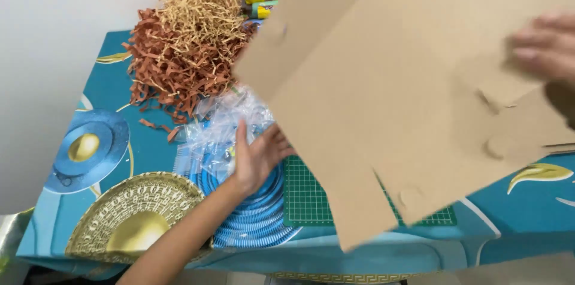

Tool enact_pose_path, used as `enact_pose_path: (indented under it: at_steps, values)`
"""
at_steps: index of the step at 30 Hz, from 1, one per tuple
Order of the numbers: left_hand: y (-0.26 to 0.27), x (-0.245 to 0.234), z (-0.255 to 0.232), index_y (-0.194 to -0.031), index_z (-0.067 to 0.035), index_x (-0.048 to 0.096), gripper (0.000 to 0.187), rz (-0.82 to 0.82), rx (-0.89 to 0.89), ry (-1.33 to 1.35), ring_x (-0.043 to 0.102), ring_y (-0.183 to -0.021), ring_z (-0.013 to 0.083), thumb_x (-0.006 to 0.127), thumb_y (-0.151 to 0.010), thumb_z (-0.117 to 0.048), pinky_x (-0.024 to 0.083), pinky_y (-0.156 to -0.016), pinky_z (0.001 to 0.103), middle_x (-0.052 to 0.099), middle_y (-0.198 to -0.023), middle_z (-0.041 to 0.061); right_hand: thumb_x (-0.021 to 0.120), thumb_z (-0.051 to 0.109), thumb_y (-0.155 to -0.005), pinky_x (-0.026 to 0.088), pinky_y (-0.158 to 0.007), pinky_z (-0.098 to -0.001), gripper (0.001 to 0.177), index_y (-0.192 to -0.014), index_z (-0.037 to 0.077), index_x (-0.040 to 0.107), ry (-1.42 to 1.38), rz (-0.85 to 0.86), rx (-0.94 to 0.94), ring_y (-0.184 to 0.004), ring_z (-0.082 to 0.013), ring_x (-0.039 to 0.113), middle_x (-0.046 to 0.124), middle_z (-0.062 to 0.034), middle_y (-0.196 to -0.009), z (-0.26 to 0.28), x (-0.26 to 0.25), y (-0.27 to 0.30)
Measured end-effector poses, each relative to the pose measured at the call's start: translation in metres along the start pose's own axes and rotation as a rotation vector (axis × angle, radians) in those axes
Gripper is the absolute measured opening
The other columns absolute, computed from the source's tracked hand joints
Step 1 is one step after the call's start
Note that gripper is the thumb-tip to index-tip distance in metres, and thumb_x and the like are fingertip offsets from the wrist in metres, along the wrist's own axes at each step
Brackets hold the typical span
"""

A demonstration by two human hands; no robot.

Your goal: Folding a cardboard box and filling it with decorative shredded paper and small beads.

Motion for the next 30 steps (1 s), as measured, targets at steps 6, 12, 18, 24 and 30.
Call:
enact_pose_path:
  at_steps: [6,12,18,24,30]
  values:
    - [-0.022,0.008,0.02,-0.159,-0.017,0.037,0.088,0.237,-0.084,0.367,0.058,-0.13,0.0373,0.039,-0.091,-0.072,0.045,-0.108,0.056,0.055,-0.149,0.019,0.081,-0.009,-0.094,0.052,-0.1,-0.0504,0.011,-0.097,-0.002,0.073,-0.01,-0.396,-0.113,-0.104,-0.0389,0.075,0.078,-0.0199,-0.11,0.191,-0.054,-0.187]
    - [-0.016,-0.02,0.062,-0.151,-0.008,0.05,0.081,0.211,-0.349,0.45,0.064,-0.12,0.035,0.067,-0.089,-0.057,0.05,-0.102,0.055,0.064,-0.138,0.017,0.084,-0.013,-0.09,0.054,-0.103,-0.0483,0.047,-0.132,0.001,0.069,0.03,-0.184,-0.109,-0.122,-0.034,0.066,0.064,-0.0185,-0.138,0.185,0.002,-0.154]
    - [0.015,0.015,0.054,-0.166,-0.026,0.018,0.086,0.194,-0.087,0.081,0.058,-0.127,0.0289,0.052,-0.086,-0.031,0.05,-0.102,0.047,0.05,-0.152,0.01,0.081,-0.012,-0.094,0.055,-0.096,-0.0446,0.053,-0.138,0.015,0.068,0.169,-0.142,-0.116,-0.112,-0.025,0.065,0.062,-0.0103,-0.129,0.194,0.022,-0.142]
    - [0.045,0.024,0.057,-0.162,-0.034,0.015,0.086,0.062,-0.272,-0.278,0.053,-0.132,0.0313,0.038,-0.081,-0.021,0.049,-0.103,0.043,0.045,-0.154,0.01,0.069,0.005,-0.099,0.055,-0.092,-0.0423,0.041,-0.138,0.015,0.063,0.072,-0.065,-0.051,-0.114,-0.0244,0.068,0.065,-0.0107,-0.138,0.209,0.056,-0.122]
    - [0.029,0.005,0.03,-0.148,-0.021,0.044,0.065,-0.209,-0.335,-0.638,0.064,-0.115,0.019,0.055,-0.088,-0.044,0.05,-0.094,0.033,0.068,-0.129,0.004,0.056,-0.007,-0.099,0.048,-0.095,-0.0378,0.045,-0.136,0.017,0.064,0.054,0.064,0.065,-0.125,-0.0168,0.065,0.063,0.003,-0.146,0.208,0.065,-0.149]
Point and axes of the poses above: each hand's wrist, its own y-axis away from the middle knuckle, its own x-axis out of the palm, z = x × y, the point moved 9 cm from there along -y, towards the middle knuckle
